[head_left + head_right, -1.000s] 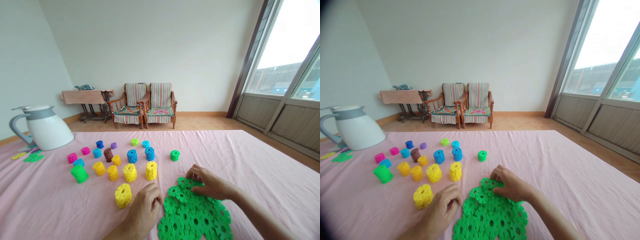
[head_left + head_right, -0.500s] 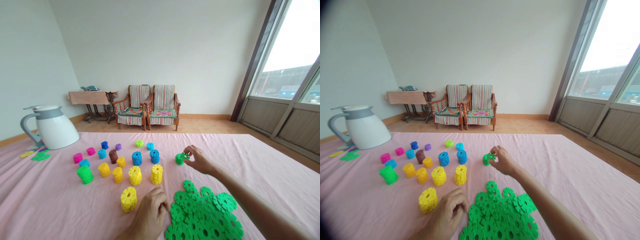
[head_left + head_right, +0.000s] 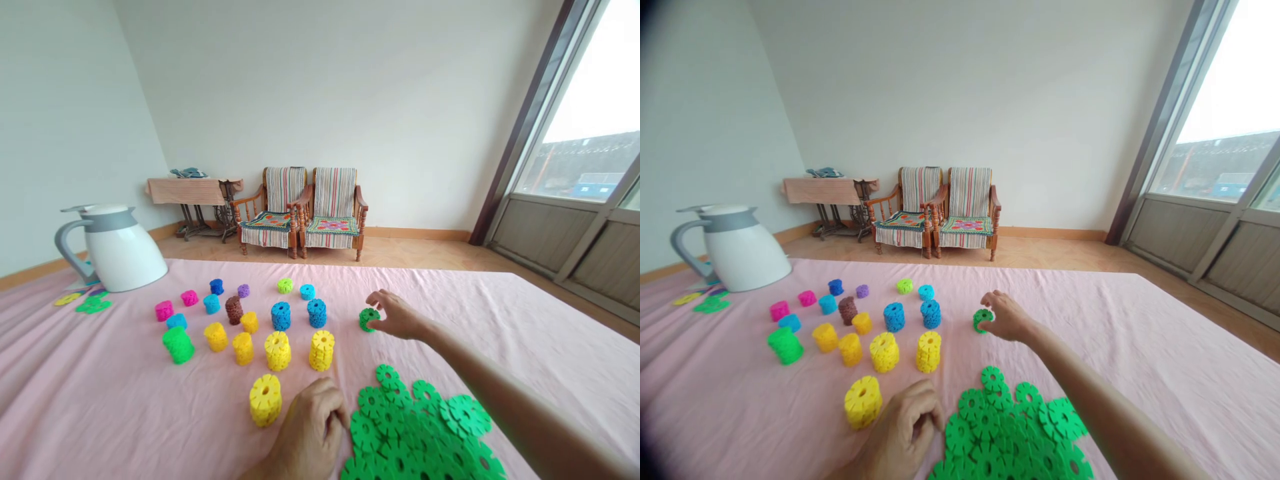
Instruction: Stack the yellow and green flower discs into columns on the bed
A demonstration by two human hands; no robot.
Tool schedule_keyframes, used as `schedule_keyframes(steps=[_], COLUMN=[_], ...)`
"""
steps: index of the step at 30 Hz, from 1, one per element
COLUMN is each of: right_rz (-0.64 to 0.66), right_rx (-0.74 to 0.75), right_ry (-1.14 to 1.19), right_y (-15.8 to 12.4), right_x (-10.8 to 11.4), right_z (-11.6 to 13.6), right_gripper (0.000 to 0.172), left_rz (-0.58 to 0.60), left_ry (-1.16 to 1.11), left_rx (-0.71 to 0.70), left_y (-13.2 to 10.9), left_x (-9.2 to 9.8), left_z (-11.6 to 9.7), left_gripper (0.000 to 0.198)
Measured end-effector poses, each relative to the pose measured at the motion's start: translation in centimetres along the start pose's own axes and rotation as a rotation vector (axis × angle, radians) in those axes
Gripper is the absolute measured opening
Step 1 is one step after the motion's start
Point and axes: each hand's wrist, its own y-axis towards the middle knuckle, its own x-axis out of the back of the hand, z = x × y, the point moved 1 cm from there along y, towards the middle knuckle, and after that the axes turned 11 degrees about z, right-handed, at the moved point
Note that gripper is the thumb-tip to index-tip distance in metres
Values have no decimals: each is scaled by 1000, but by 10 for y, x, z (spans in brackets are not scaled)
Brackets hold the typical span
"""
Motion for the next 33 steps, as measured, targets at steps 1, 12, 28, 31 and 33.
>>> schedule_keyframes(steps=[1, 12, 28, 31, 33], right_rz=[35, 418, 409, 405, 402], right_rx=[11, 39, 92, 101, 101], right_ry=[-10, -205, -275, -273, -270], right_y=[1, 20, 28, 28, 29], right_x=[5, 18, 8, 8, 7], right_z=[2, 24, 28, 27, 28], right_gripper=[39, 54, 25, 24, 23], left_rz=[4, 7, 11, 14, 15], left_ry=[-7, -49, -75, -71, -70], left_rx=[0, -17, -6, -2, -4], left_y=[0, 0, -1, -1, -1], left_x=[0, -2, -2, -2, -2], left_z=[0, 5, 5, 4, 4], left_gripper=[34, 32, 31, 31, 31])
